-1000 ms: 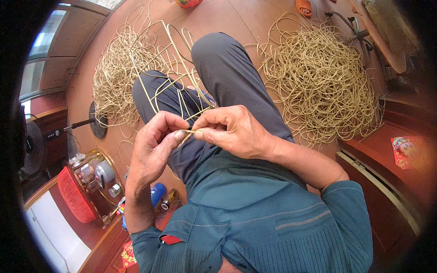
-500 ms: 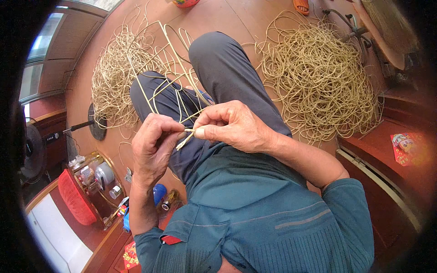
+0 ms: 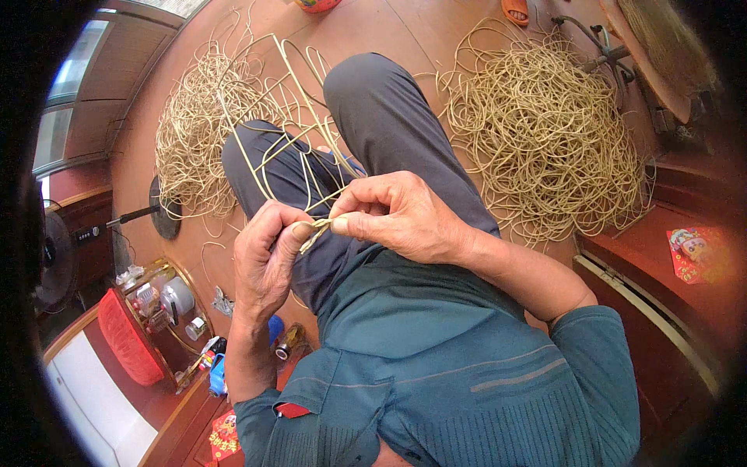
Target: Weaving a structured basket frame using straw or reed materials.
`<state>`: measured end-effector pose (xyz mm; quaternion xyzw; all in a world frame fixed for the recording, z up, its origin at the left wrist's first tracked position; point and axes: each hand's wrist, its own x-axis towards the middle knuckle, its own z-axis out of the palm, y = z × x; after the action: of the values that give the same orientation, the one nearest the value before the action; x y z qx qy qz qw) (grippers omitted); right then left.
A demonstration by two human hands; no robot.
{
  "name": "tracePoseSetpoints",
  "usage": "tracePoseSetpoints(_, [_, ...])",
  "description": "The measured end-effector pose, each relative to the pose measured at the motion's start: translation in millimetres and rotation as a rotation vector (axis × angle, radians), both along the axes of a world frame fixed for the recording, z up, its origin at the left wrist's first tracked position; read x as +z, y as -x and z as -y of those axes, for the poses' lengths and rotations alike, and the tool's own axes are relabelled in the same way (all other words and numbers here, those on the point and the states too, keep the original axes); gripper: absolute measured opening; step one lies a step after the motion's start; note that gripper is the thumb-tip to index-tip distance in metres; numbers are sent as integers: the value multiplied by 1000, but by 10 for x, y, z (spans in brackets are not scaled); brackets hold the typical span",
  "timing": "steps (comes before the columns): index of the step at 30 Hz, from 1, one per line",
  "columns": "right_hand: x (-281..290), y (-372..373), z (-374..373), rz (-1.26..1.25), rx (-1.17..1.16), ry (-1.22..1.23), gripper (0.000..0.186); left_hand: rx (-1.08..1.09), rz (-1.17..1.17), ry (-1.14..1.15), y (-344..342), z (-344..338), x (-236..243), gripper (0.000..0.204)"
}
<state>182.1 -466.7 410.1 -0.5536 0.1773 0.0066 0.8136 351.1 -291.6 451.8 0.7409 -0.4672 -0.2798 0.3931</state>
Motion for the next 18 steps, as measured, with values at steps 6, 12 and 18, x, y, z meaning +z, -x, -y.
tracePoseSetpoints(6, [-1, -32, -76, -9, -85, 250, 13, 64, -3, -109, 33, 44, 149, 26])
tracePoseSetpoints(12, [-2, -65, -103, -12, -121, 210, 13, 124, -90, -256, 47, 57, 179, 26])
tracePoseSetpoints(18, [-11, -52, -49, -77, -89, -3, 16, 154, -158, -286, 77, 83, 144, 26])
